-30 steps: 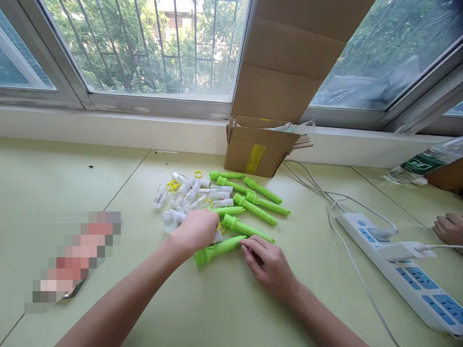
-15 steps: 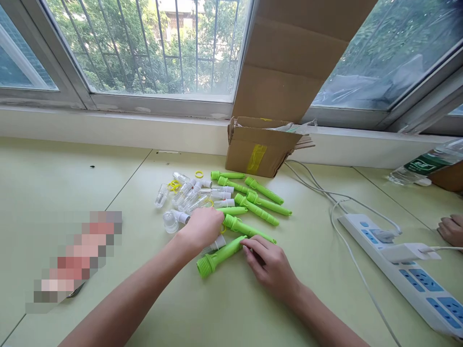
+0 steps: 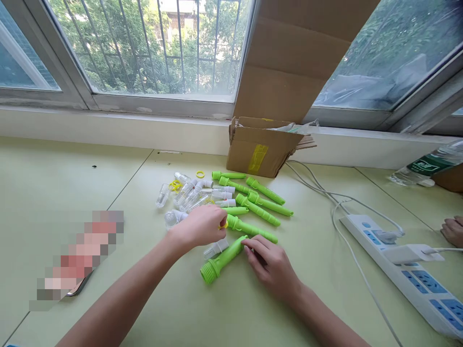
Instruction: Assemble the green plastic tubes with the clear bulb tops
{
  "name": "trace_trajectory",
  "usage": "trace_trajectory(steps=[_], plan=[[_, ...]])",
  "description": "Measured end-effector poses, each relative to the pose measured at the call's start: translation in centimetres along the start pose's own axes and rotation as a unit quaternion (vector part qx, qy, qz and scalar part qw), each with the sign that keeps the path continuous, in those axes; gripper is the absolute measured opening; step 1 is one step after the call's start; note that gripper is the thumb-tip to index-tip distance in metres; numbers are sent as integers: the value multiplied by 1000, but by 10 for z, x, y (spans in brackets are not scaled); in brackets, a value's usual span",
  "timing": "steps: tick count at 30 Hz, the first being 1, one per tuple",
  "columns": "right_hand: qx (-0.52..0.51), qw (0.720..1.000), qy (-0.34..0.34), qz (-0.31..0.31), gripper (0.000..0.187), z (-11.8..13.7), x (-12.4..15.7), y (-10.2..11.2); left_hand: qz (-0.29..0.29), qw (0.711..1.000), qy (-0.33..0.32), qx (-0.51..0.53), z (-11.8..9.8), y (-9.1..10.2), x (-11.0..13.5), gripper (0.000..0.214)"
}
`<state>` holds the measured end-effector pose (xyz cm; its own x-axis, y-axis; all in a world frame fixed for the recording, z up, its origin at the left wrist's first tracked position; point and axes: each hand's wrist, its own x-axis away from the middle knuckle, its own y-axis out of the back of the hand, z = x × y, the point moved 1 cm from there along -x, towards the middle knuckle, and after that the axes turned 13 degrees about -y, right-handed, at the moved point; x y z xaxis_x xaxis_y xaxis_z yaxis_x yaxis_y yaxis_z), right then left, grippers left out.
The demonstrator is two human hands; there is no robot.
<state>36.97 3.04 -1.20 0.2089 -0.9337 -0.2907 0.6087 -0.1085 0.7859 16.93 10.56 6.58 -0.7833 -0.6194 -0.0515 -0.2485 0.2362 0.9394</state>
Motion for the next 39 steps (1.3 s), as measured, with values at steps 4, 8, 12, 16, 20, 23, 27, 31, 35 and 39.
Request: trace_trajectory(steps=[4, 8, 12, 16, 20, 23, 27, 31, 35, 39], plan=[[2, 1000, 6, -5, 19, -2, 0, -1, -108, 994, 21, -7, 3, 12, 0, 12], [0, 1000, 4, -9, 19, -1, 0, 0, -157, 984, 68, -55, 13, 15, -2, 18], [1, 1000, 1, -7, 19, 1, 0, 0, -117, 986, 91, -70, 23, 10, -7, 18], [-1, 1000, -2, -3, 19, 1, 0, 1, -77, 990, 73, -89, 24, 6, -17, 17], [-5, 1000, -1, 2, 18, 1, 0, 0, -38, 991, 36, -124, 23, 3, -29, 19], [-4, 1000, -5, 5, 18, 0, 0, 0, -23, 988, 22, -148, 27, -2, -34, 21], [-4, 1000, -8, 3, 19, -1, 1, 0, -10, 987, 59, -152, 35, -7, -32, 21], [-10, 1000, -2, 1, 18, 0, 1, 0, -4, 983, 98, -152, 39, -8, -32, 20], [-9, 1000, -4, 3, 17, 0, 1, 0, 39, 981, 96, -163, 34, -7, -37, 19], [-12, 1000, -6, 4, 18, -1, 2, -1, 54, 981, 88, -165, 29, -10, -40, 21]])
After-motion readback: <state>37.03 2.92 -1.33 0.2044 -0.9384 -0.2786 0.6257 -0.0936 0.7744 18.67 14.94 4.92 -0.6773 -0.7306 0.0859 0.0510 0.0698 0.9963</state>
